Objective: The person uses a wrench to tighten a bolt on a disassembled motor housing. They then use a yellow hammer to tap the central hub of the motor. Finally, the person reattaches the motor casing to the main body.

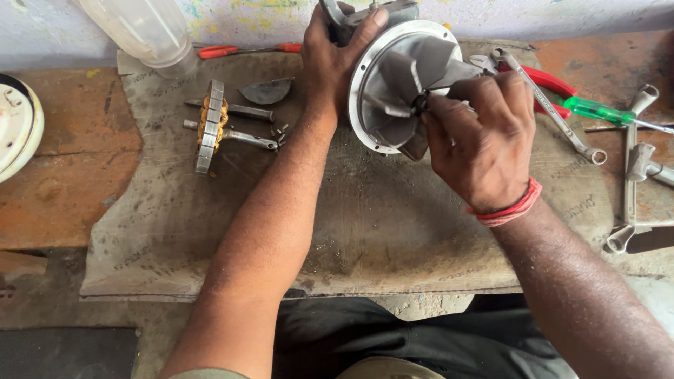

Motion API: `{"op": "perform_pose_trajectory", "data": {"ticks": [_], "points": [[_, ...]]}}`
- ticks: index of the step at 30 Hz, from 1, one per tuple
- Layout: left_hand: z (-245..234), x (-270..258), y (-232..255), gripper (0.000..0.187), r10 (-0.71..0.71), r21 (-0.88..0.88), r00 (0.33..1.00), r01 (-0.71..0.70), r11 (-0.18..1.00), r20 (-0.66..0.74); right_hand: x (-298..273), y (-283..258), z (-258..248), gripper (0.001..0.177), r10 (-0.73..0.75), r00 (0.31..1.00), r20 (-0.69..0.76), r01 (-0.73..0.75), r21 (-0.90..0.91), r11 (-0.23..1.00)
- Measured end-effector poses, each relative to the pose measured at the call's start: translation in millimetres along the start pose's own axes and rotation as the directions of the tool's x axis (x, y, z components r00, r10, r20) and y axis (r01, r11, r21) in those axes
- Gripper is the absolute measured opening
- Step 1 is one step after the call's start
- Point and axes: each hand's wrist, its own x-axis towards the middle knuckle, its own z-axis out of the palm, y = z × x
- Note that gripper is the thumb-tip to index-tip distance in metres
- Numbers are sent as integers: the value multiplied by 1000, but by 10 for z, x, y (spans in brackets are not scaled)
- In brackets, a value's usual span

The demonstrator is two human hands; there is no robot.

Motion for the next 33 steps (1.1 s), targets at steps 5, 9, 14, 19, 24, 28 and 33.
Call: {"op": "perform_pose_trajectory", "data": {"ticks": [5,9,14,19,24,28,33], "points": [[-19,-7,-6,79,-1,14,999,0,1000,32,10,-22,34,21,128,992,-9,-127,71,989],[-83,-3,-51,84,2,14,996,-3,1000,93,92,-101,-4,25,196,981,-12,-194,78,978],[-139,122,-78,79,225,33,972,-223,974,-67,79,-88,65,23,219,975,-39,-203,248,947],[-271,38,315,67,521,244,853,-511,824,26,-109,13,118,21,235,972,-7,-222,297,929],[-177,-195,748,62,414,124,852,-471,873,320,-86,140,85,26,98,995,10,-96,303,948],[-52,-102,712,31,539,28,682,-632,774,494,-40,144,107,28,37,999,-25,-28,279,960],[-38,-134,632,29,566,1,696,-632,775,442,-33,179,32,31,-26,1000,-17,30,322,946]]}}
